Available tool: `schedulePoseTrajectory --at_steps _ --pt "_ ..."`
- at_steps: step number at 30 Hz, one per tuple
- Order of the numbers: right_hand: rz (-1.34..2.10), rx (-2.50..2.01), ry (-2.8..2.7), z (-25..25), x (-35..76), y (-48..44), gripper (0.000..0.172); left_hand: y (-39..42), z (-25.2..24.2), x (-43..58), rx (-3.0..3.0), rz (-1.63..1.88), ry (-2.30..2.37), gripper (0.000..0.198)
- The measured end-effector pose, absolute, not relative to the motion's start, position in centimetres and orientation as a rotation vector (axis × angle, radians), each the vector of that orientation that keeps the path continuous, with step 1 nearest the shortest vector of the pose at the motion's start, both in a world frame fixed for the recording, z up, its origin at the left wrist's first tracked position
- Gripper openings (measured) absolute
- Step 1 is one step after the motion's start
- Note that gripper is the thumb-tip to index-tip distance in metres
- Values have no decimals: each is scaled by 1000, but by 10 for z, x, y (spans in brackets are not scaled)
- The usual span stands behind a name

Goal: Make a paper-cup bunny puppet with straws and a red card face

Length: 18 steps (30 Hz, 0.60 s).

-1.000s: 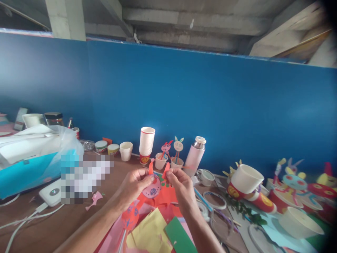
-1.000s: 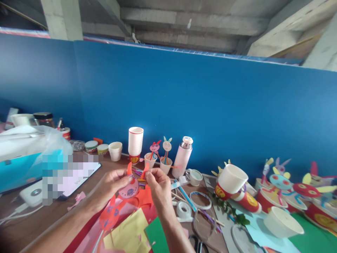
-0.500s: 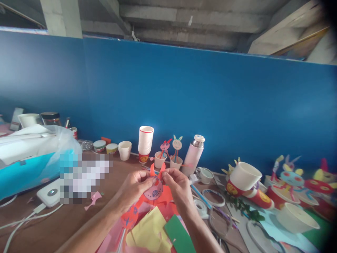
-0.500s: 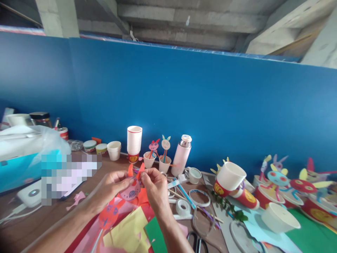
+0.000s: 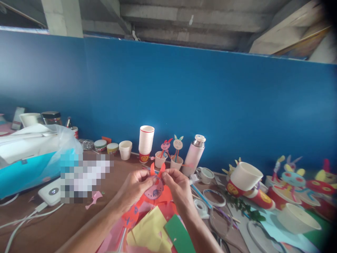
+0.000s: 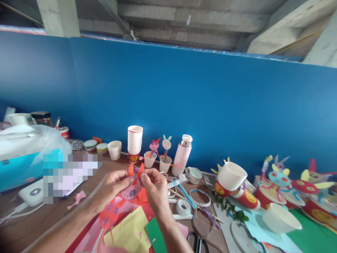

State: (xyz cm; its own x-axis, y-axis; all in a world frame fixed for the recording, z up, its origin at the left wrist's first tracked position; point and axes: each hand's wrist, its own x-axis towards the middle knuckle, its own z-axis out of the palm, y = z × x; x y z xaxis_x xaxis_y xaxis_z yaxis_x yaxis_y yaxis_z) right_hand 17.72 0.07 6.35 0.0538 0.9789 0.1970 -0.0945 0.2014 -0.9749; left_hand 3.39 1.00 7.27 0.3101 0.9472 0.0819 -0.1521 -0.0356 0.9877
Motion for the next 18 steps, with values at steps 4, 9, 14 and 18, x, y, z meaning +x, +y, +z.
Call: schedulePoseTrajectory --at_steps 4,9,14,18 --pt "1073 -1007 -1191 64 177 0 18 11 72 34 1286 1075 851 24" --pt "1074 -1001 -1194 62 177 0 20 11 71 33 1305 1083 867 23" --pt "1098 -981 -1182 61 176 1 18 11 70 33 1284 1080 857 21" --pt "1118 -974 -1158 61 175 1 18 12 69 32 1304 1074 877 24"
